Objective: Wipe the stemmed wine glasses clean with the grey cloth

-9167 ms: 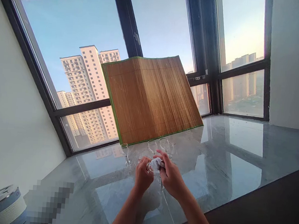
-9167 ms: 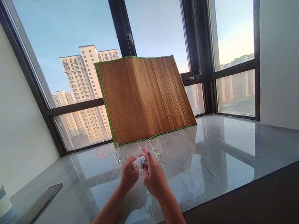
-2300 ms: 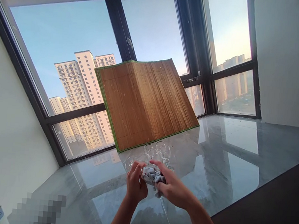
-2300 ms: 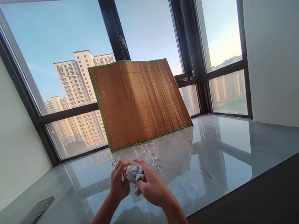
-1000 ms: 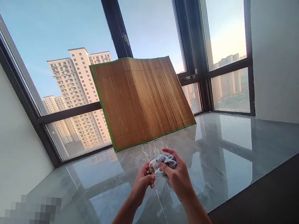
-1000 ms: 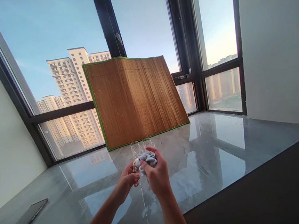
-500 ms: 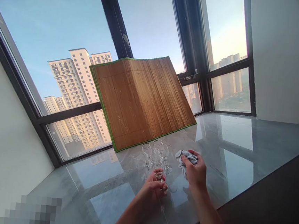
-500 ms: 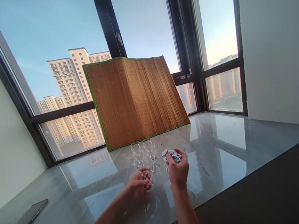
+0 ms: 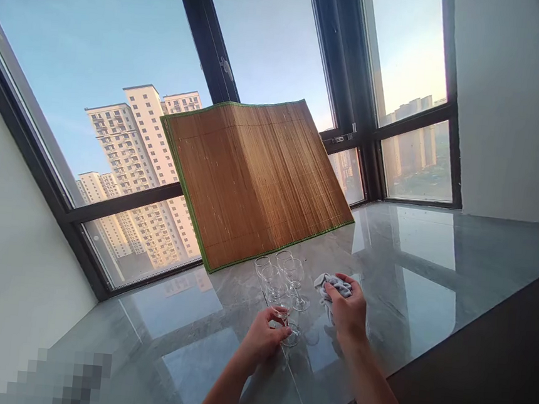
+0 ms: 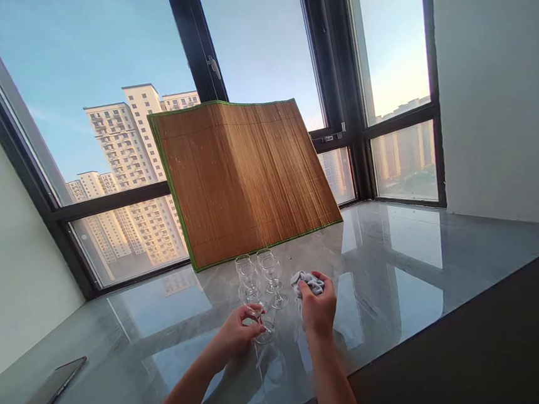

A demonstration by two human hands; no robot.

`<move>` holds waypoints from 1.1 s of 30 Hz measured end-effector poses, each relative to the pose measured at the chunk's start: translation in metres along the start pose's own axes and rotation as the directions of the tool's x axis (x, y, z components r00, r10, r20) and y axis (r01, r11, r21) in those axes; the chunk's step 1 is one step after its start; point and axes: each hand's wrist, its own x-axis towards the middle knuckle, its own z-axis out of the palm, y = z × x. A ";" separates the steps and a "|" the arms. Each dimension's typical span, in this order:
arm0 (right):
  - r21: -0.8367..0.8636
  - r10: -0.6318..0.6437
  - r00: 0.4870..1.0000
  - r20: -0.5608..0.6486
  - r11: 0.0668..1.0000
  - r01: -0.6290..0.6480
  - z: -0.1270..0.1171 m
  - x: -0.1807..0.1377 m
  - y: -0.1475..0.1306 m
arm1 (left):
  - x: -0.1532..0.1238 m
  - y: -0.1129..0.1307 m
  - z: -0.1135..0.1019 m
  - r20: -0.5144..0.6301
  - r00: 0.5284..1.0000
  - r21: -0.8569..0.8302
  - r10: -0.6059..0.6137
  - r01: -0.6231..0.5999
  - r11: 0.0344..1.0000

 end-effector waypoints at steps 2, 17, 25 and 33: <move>0.005 -0.002 1.000 -0.002 1.000 0.002 0.001 0.001 0.002 | -0.004 0.005 -0.007 -0.030 0.991 0.304 0.129 -0.114 0.946; 0.051 -0.011 1.000 0.020 0.999 0.009 0.003 0.006 0.010 | -0.011 0.014 -0.020 0.091 0.932 0.534 0.352 -0.344 0.773; 0.044 0.029 0.999 0.040 0.999 -0.030 0.002 0.002 0.002 | -0.005 0.013 -0.023 0.101 0.947 0.435 0.306 -0.319 0.842; 0.082 0.055 0.997 0.057 0.995 -0.060 0.002 -0.001 -0.005 | 0.010 0.006 -0.018 0.160 0.942 0.509 0.295 -0.334 0.793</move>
